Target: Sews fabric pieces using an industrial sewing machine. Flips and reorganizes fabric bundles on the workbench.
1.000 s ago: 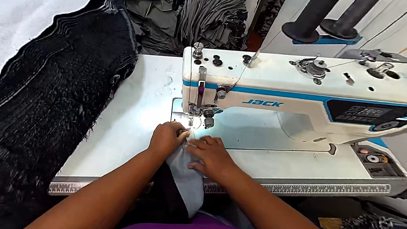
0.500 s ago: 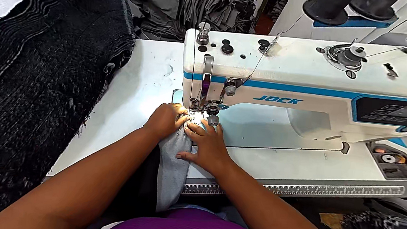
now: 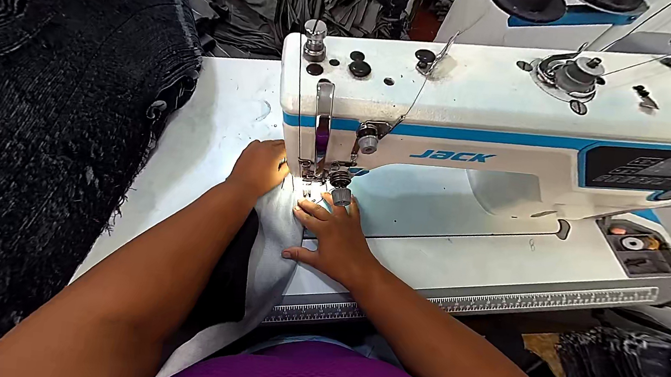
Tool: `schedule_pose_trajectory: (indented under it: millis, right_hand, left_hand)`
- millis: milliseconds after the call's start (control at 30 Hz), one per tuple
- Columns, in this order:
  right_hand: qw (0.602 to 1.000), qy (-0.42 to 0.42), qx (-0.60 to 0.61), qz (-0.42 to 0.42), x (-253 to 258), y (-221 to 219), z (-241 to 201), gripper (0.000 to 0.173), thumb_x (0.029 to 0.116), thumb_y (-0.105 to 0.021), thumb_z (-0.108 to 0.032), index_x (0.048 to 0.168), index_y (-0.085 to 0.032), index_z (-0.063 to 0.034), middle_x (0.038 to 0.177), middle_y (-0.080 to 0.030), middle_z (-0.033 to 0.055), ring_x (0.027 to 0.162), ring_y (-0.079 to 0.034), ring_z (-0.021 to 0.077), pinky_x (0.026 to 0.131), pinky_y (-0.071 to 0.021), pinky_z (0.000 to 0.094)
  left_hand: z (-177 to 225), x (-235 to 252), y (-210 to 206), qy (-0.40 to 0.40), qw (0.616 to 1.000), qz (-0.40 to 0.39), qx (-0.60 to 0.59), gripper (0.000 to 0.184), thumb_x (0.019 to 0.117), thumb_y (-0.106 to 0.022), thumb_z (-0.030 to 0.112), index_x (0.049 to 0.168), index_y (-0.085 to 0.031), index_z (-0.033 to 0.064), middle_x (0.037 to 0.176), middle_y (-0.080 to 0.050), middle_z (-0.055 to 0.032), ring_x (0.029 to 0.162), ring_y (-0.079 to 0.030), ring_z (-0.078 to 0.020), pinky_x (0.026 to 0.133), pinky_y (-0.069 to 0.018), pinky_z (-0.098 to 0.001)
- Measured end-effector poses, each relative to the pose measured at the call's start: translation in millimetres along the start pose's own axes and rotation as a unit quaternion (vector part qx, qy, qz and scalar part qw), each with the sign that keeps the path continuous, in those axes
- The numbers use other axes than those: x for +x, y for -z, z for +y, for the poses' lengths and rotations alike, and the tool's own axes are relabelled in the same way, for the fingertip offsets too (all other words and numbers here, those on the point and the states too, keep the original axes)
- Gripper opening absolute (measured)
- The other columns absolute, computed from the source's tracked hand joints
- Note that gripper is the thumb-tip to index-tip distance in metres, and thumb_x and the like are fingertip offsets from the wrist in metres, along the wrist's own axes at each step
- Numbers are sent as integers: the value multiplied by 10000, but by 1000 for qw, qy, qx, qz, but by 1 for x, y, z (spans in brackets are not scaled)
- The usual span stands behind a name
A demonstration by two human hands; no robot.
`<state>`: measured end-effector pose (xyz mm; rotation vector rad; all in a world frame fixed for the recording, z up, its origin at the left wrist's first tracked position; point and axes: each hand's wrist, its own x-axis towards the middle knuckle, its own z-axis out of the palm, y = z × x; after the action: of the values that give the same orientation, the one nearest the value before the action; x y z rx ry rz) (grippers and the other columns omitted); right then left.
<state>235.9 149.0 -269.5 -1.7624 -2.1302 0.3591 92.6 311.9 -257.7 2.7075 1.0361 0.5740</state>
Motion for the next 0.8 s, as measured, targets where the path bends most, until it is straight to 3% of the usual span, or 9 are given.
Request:
schedule_pose_trajectory:
  millis: [167,300,367,433,500,600,667,733,800]
  right_hand:
    - [1000,21,-3,17,1,-4,2,636,942,-600,-605,1401,-647,-167,1481,-588,19,1457,-419,375,1140,-213,742]
    - [989,144,32,31,-3,-8,8,339,994,-561,-114,1299,-710,-111,1404,-646,49,1397,-513,315,1149,-335,644]
    - [973,224,55,-2,-2,-6,13,384,932,-546,-44,1258,-737,-116,1385,-663,36,1404,-515,280,1168,-334,613]
    - [962,268,51,-12,1,-8,13,352,925,-592,-136,1239,-751,-137,1363,-678,25,1394,-526,285,1147,-325,654]
    - [950,310,36,14,10,-14,7,252,955,-624,-165,1149,-780,-127,1263,-723,32,1303,-599,299,1111,-352,681]
    - [922,378,54,66,29,-19,-26,170,965,-586,-78,980,-755,-61,1033,-762,84,1098,-709,289,1106,-415,614]
    - [908,401,76,97,41,-4,-68,212,1004,-541,-111,966,-732,-25,970,-747,129,1007,-728,308,1065,-471,572]
    - [893,417,78,152,51,19,-113,218,1007,-550,-130,937,-726,-22,903,-716,137,888,-710,317,853,-556,500]
    - [888,415,60,188,59,46,-142,208,1000,-564,-103,921,-732,-9,879,-683,158,816,-677,336,679,-553,448]
  left_hand:
    - [-6,13,3,22,1000,5,7,196,984,-624,83,1030,-710,-87,1092,-705,-275,1089,-652,-480,896,-448,-652]
    - [-25,-31,37,132,985,42,-104,349,1037,-602,190,1233,-646,-95,1327,-597,-304,1277,-557,-466,1092,-420,-622]
    - [-26,-104,64,110,985,79,-109,470,1070,-463,324,1153,-643,-102,1128,-643,-281,1060,-635,-396,927,-517,-558]
    - [-20,-196,69,49,990,72,-112,790,1023,-313,662,971,-695,-28,866,-687,-134,806,-666,-192,741,-568,-395]
    - [0,-266,66,41,991,28,-127,857,910,-414,814,924,-721,14,813,-706,-93,774,-687,-160,710,-591,-379]
    - [26,-327,55,202,973,-18,-108,462,843,-731,378,1003,-721,-56,928,-736,-206,889,-736,-347,818,-590,-567]
    - [31,-353,47,396,905,11,-154,263,857,-711,60,1046,-690,-123,960,-717,-274,937,-715,-398,886,-542,-614]
    - [29,-386,49,502,833,107,-205,211,902,-663,50,1062,-687,-85,943,-720,-174,891,-704,-224,868,-567,-463]
    - [34,-414,81,501,813,202,-216,229,945,-614,128,1084,-678,-43,929,-715,-70,841,-683,-85,814,-581,-342]
